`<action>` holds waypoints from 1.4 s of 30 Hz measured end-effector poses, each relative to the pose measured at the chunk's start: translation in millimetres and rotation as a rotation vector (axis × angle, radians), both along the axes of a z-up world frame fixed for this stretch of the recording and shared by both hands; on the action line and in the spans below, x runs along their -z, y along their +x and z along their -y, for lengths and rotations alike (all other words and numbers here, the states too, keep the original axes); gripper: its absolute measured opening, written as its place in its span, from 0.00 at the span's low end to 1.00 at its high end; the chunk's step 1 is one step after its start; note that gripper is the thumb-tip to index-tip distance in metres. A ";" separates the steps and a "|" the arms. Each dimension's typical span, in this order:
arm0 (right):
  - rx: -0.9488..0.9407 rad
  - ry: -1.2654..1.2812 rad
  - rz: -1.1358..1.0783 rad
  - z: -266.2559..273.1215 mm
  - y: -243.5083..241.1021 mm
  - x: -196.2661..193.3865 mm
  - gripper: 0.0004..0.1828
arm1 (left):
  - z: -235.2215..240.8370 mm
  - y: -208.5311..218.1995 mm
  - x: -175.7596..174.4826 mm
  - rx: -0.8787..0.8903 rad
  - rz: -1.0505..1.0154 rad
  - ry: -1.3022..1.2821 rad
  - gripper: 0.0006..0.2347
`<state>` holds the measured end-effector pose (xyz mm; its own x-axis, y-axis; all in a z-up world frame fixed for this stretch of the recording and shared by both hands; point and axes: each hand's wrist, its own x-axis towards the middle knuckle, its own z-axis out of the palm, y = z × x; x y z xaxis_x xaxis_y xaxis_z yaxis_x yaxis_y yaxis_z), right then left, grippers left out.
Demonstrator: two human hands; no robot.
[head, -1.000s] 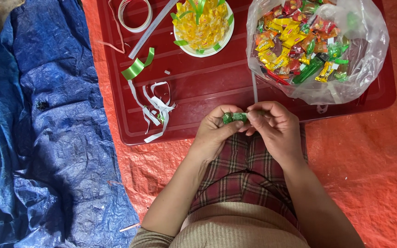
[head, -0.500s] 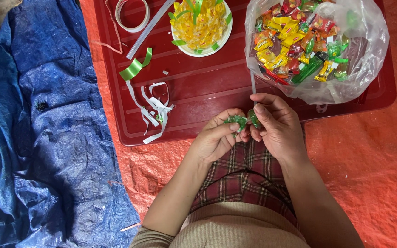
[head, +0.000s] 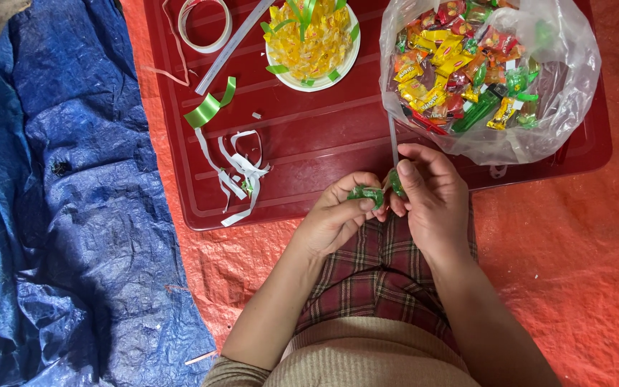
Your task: The person attaches green ribbon pieces to a small bowl filled with yellow candies and sorts through various wrapped candies from a large plastic bag.
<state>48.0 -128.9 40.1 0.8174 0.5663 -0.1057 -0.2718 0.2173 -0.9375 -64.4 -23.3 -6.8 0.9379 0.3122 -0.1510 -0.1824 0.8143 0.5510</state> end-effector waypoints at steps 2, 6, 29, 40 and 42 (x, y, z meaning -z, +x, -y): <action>-0.006 -0.034 0.081 0.7 -0.1 -4.9 0.12 | -0.8 1.4 -10.1 -0.015 -0.001 0.030 0.12; -0.067 -0.091 0.195 4.1 3.0 -13.9 0.10 | -3.5 0.0 -9.1 -0.059 -0.031 0.116 0.12; -0.008 -0.302 0.864 -12.3 -1.5 -17.6 0.10 | -21.4 5.4 -29.7 -0.181 -0.190 0.412 0.09; 0.175 -0.472 0.752 -5.5 78.8 -13.4 0.10 | -4.0 -19.6 -55.7 0.041 -0.268 0.599 0.05; 0.098 -0.394 0.737 -13.1 84.6 -30.7 0.16 | -24.5 -17.5 -33.7 -0.095 -0.222 0.381 0.13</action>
